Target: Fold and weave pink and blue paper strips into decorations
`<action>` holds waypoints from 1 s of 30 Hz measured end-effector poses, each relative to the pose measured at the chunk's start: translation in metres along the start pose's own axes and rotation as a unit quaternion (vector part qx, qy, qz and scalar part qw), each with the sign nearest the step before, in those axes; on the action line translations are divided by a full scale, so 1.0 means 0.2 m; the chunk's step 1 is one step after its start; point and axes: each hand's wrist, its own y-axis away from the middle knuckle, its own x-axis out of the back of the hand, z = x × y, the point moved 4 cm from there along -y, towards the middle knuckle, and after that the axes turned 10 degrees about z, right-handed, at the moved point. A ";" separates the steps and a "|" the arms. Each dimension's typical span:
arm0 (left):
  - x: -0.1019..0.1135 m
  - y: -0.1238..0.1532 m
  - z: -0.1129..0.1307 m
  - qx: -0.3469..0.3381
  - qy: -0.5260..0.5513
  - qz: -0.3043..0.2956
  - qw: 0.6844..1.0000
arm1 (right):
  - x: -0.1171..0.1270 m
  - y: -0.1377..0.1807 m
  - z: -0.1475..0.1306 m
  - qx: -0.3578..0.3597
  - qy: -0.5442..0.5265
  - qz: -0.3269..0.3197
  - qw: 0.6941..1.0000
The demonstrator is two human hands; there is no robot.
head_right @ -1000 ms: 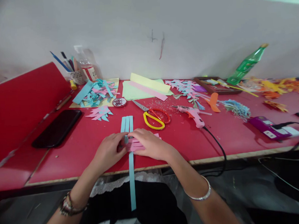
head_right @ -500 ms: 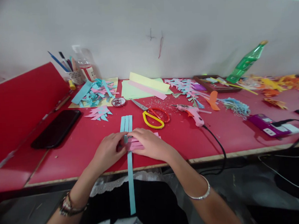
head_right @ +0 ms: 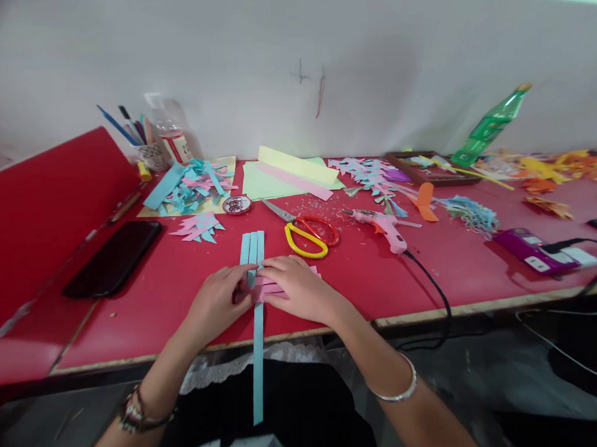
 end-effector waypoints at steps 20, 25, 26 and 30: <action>0.01 0.00 0.01 0.007 0.015 0.002 1.000 | 0.12 -0.07 -0.05 -0.025 0.018 0.050 0.998; 0.02 -0.01 0.01 0.026 0.007 0.007 1.000 | 0.07 -0.13 -0.11 0.005 0.005 0.038 0.999; 0.02 -0.02 0.01 0.032 0.007 0.007 0.999 | 0.07 -0.14 -0.11 0.007 0.005 0.038 0.999; 0.02 -0.02 0.00 0.045 0.004 0.000 0.999 | 0.12 -0.10 -0.09 -0.022 0.010 0.082 0.996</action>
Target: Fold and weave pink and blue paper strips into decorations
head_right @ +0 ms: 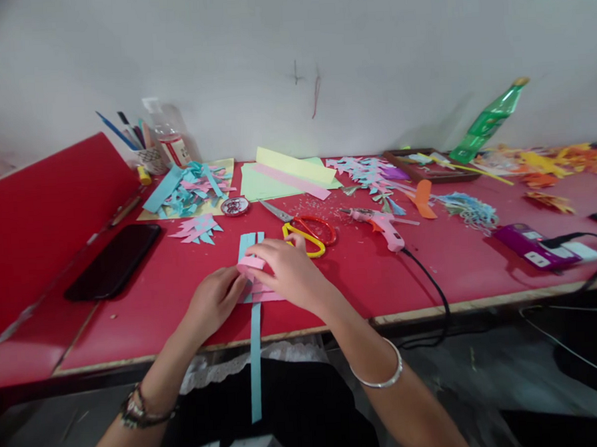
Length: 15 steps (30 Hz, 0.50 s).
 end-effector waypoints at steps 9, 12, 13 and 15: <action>-0.01 0.00 -0.01 0.000 0.024 0.009 1.000 | -0.01 0.15 0.11 -0.040 0.017 -0.073 0.996; 0.00 -0.01 0.00 0.001 0.015 0.004 1.000 | -0.05 0.14 0.10 -0.045 -0.014 -0.083 0.995; 0.00 -0.01 0.01 0.001 0.011 0.004 1.000 | -0.06 0.13 0.09 -0.046 -0.019 -0.081 0.995; 0.01 0.00 0.01 0.000 0.003 -0.001 1.000 | -0.08 0.11 0.08 -0.045 -0.016 -0.072 0.996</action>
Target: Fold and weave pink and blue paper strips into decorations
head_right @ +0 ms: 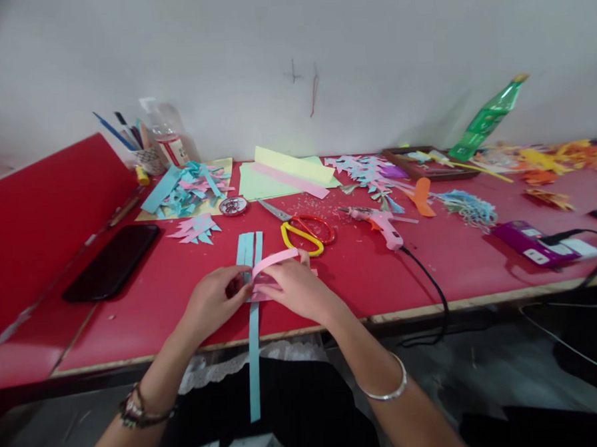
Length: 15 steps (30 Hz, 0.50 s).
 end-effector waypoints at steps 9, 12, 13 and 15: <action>0.00 0.00 -0.01 0.003 0.015 0.005 1.000 | -0.01 -0.03 -0.05 0.058 0.008 0.009 0.998; 0.01 0.00 0.00 0.000 0.030 0.010 0.999 | 0.02 0.01 -0.03 0.041 0.013 0.006 0.999; 0.01 0.00 0.00 -0.001 0.034 0.010 0.999 | 0.03 0.02 -0.02 0.038 0.017 0.001 0.999; 0.01 0.01 0.01 0.001 0.040 0.007 0.999 | 0.03 0.06 0.00 0.035 0.026 -0.015 0.999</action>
